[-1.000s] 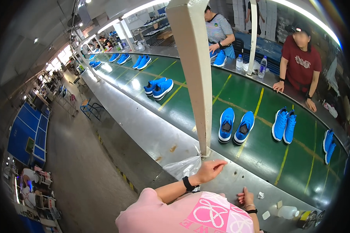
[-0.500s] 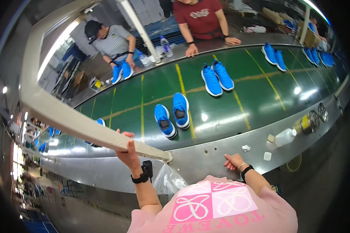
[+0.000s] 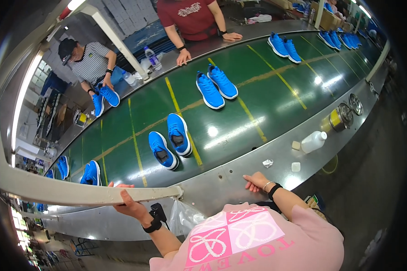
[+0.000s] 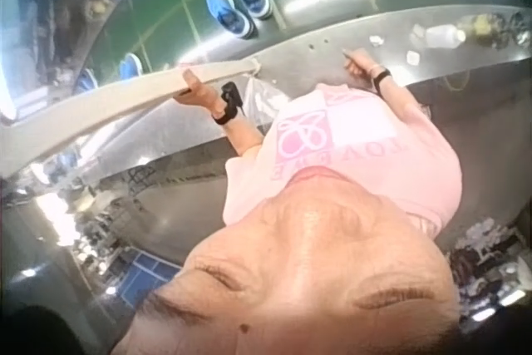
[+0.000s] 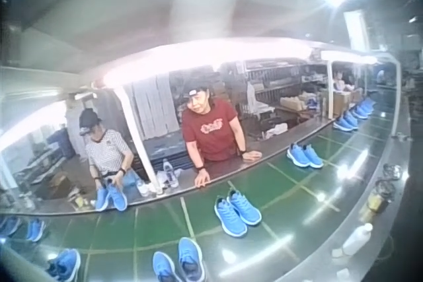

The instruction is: Inspecting, cleaning, and treating newly manufactured blue sneakers on a factory assembly line.

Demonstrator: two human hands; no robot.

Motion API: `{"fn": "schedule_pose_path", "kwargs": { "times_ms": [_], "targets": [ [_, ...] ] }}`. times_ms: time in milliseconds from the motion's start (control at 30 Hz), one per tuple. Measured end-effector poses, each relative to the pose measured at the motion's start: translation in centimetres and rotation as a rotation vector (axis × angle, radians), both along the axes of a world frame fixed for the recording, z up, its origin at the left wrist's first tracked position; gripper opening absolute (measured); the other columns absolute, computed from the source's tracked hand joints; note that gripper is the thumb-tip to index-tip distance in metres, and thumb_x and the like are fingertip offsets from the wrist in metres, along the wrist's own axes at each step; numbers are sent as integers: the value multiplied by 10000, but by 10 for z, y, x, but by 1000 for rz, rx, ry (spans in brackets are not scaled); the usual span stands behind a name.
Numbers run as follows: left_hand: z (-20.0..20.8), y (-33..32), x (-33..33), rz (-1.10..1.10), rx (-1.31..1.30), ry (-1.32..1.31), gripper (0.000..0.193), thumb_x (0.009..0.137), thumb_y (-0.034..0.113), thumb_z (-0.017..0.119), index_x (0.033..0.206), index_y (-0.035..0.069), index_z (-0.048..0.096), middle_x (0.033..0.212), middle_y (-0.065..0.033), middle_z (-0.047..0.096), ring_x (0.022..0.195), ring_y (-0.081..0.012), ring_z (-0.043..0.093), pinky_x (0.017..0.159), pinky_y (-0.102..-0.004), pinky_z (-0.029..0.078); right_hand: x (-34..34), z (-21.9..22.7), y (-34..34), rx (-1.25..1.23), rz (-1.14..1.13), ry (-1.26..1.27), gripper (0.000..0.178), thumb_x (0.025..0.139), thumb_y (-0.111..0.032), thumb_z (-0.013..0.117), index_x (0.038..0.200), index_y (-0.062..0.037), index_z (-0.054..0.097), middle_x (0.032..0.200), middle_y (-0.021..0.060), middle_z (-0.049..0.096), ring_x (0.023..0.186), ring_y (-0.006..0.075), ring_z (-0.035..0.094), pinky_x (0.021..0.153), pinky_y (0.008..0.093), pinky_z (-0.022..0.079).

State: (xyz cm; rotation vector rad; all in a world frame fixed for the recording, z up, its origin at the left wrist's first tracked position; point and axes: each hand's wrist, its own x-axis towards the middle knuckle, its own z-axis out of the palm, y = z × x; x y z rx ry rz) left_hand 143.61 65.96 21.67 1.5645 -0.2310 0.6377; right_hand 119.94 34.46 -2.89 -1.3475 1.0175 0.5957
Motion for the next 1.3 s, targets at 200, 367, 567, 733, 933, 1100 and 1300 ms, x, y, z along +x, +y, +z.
{"fn": "schedule_pose_path", "kwargs": {
  "times_ms": [200, 367, 567, 733, 933, 1100, 1300],
  "targets": [
    [-1, -4, 2, 22, 3, -11, 665, 804, 416, 639, 1196, -93, 466, 764, -97, 581, 659, -207, 598, 660, -330, 521, 1, -2, -4, 20, 18, 31, 584, 954, -507, 519, 773, 12, 715, 559, 62, 623, 393, 136, 544, 366, 248, 415],
    [0, -5, 1, 21, -5, -5, 681, 802, 423, 646, 1210, -89, 457, 760, -97, 572, 650, -202, 582, 644, -340, 530, 2, -5, -6, 43, 26, 52, 588, 956, -510, 513, 769, 10, 715, 555, 69, 625, 395, 142, 549, 368, 255, 424],
    [-9, -2, 3, 29, -42, -24, 671, 810, 420, 646, 1211, -83, 457, 756, -97, 567, 648, -202, 579, 630, -333, 523, 4, -1, -4, 32, 11, 27, 579, 968, -477, 508, 762, 22, 714, 543, 82, 623, 375, 153, 552, 341, 253, 410],
    [-6, -5, 2, 16, -23, -28, 654, 816, 412, 648, 1206, -79, 462, 758, -98, 567, 645, -204, 581, 620, -331, 524, 4, -3, -7, 42, 16, 48, 588, 971, -480, 504, 758, 26, 713, 537, 84, 621, 366, 150, 544, 336, 247, 405],
    [-5, -4, 1, 9, -26, -36, 651, 812, 401, 644, 1208, -81, 460, 761, -102, 568, 648, -212, 583, 620, -333, 515, 3, -3, -8, 52, 30, 49, 594, 968, -491, 503, 775, 31, 712, 549, 84, 625, 385, 150, 557, 350, 249, 419],
    [-4, -10, 1, -11, -37, -15, 653, 810, 401, 631, 1210, -85, 456, 760, -107, 565, 651, -210, 578, 625, -330, 506, 0, 1, -11, 40, 26, 56, 592, 959, -498, 511, 787, 33, 710, 571, 83, 633, 407, 151, 570, 371, 254, 434],
    [-6, 4, 2, 60, 10, -26, 677, 821, 421, 624, 1216, -100, 448, 755, -106, 568, 646, -206, 577, 621, -329, 497, 10, 6, -1, 35, 36, 48, 580, 959, -498, 515, 772, 10, 724, 552, 75, 632, 393, 148, 561, 366, 248, 426]
  ]
}}
